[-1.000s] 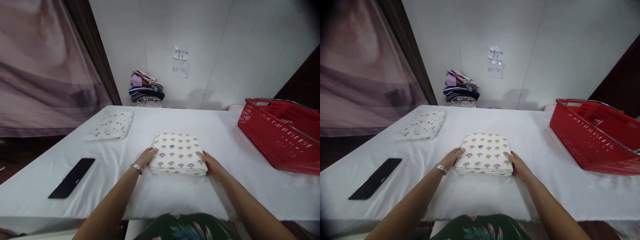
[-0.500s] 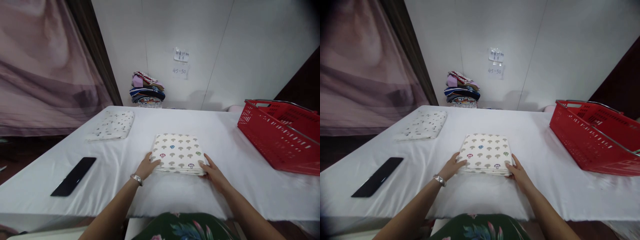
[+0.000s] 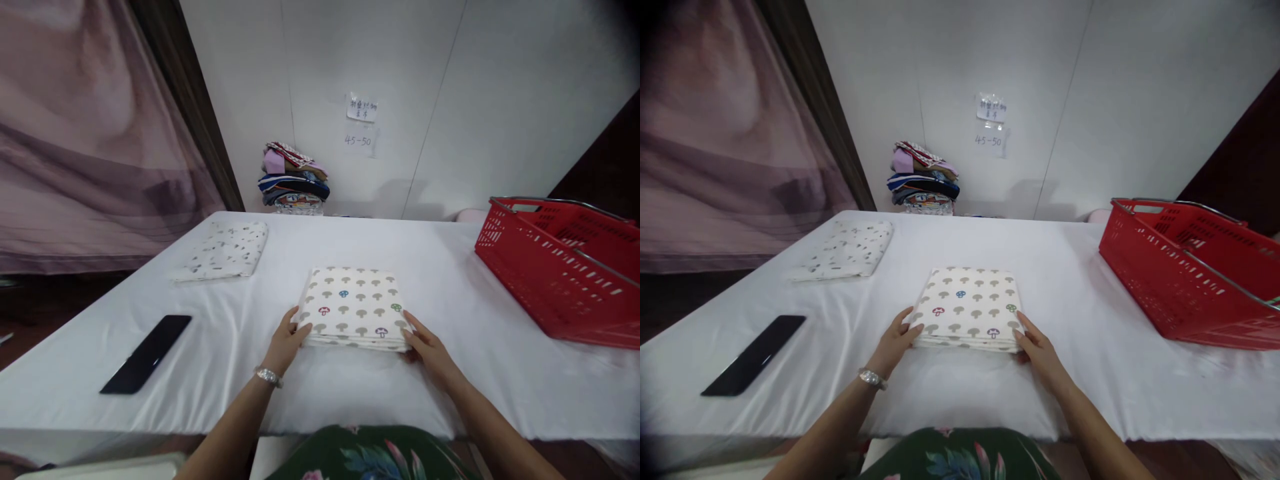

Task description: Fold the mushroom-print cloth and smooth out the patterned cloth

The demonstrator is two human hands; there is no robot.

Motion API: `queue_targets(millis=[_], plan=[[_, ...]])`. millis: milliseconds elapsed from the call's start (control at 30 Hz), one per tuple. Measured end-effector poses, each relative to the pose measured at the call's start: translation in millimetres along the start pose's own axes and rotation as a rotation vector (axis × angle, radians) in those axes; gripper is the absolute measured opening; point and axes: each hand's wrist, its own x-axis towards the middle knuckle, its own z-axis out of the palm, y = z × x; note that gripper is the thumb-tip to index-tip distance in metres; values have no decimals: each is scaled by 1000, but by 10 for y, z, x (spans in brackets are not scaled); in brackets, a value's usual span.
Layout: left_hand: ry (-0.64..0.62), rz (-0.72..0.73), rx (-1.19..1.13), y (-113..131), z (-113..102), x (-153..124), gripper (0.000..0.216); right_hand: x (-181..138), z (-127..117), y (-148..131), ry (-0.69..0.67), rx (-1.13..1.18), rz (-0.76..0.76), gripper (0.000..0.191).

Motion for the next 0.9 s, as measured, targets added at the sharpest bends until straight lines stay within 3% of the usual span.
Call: queue_targets(millis=[167, 333, 400, 500, 667, 900], plan=[[51, 60, -114, -59, -31, -63, 71, 52, -80, 73, -77, 4, 38, 57], [-182, 245, -117, -107, -140, -160, 74, 64, -167, 95, -179, 161, 54, 52], [-245, 368, -28, -133, -185, -177, 73, 58, -207, 92, -243, 209, 47, 55], [-226, 552, 235, -180, -223, -156, 71, 46, -237, 92, -311, 194, 8, 63], [-183, 728, 592, -242, -209, -55, 68, 37, -194, 155, -313, -25, -116, 74], [-95, 863, 806, -269, -178, 21, 63, 48, -182, 243, -91, -631, -437, 61]])
